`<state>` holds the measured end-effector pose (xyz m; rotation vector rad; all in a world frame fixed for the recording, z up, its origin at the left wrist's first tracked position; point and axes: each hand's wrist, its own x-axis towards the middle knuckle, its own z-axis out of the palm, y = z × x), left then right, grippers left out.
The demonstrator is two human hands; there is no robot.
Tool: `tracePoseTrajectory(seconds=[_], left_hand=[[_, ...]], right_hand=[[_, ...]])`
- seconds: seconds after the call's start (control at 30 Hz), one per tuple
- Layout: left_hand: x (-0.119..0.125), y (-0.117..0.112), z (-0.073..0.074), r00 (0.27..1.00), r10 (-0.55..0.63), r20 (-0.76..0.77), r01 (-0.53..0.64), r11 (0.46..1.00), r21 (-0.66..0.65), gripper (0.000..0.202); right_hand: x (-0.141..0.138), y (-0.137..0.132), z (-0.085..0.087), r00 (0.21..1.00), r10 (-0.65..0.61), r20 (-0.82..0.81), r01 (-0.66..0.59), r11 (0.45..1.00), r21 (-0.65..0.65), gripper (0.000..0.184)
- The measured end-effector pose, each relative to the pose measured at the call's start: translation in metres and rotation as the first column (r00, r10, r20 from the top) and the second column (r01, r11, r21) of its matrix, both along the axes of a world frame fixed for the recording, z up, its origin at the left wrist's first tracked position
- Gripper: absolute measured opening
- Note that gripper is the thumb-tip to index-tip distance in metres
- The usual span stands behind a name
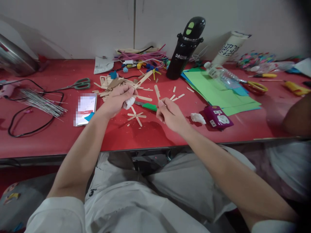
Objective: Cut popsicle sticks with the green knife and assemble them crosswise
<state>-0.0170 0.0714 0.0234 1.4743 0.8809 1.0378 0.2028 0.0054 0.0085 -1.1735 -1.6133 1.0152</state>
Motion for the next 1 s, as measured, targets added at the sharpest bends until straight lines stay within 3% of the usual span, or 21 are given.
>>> tracePoseTrajectory(seconds=[0.13,0.23,0.37,0.5,0.73,0.87,1.0], left_hand=[[0.004,-0.004,0.001,0.998,-0.033,0.050,0.033,0.999,-0.009,0.015],[0.008,-0.007,0.006,0.995,0.007,0.095,-0.004,0.999,-0.032,0.015],[0.010,-0.009,0.012,0.984,0.066,0.166,-0.051,0.995,-0.090,0.018],[0.012,-0.010,0.012,0.980,0.063,0.188,-0.045,0.994,-0.099,0.018],[0.013,-0.005,0.001,0.998,0.022,0.051,-0.019,0.998,-0.059,0.014],[0.010,-0.001,-0.006,0.999,0.008,-0.053,-0.007,1.000,0.016,0.019],[0.010,-0.004,-0.002,0.986,0.001,-0.165,0.008,0.999,0.054,0.021]], right_hand=[[-0.003,0.000,-0.006,0.996,0.092,-0.006,-0.092,0.992,-0.081,0.018],[-0.002,-0.001,-0.009,0.992,0.100,0.073,-0.099,0.995,-0.025,0.022],[0.000,0.000,-0.009,0.982,0.009,0.187,-0.029,0.995,0.100,0.025],[-0.001,0.001,-0.008,0.990,-0.013,0.143,-0.005,0.992,0.124,0.027],[-0.006,-0.002,-0.009,0.991,-0.018,-0.135,0.018,1.000,0.001,0.034],[-0.002,0.003,-0.010,0.980,-0.025,-0.199,0.020,0.999,-0.029,0.039],[0.004,0.010,-0.009,0.978,-0.054,-0.204,0.053,0.999,-0.010,0.036]])
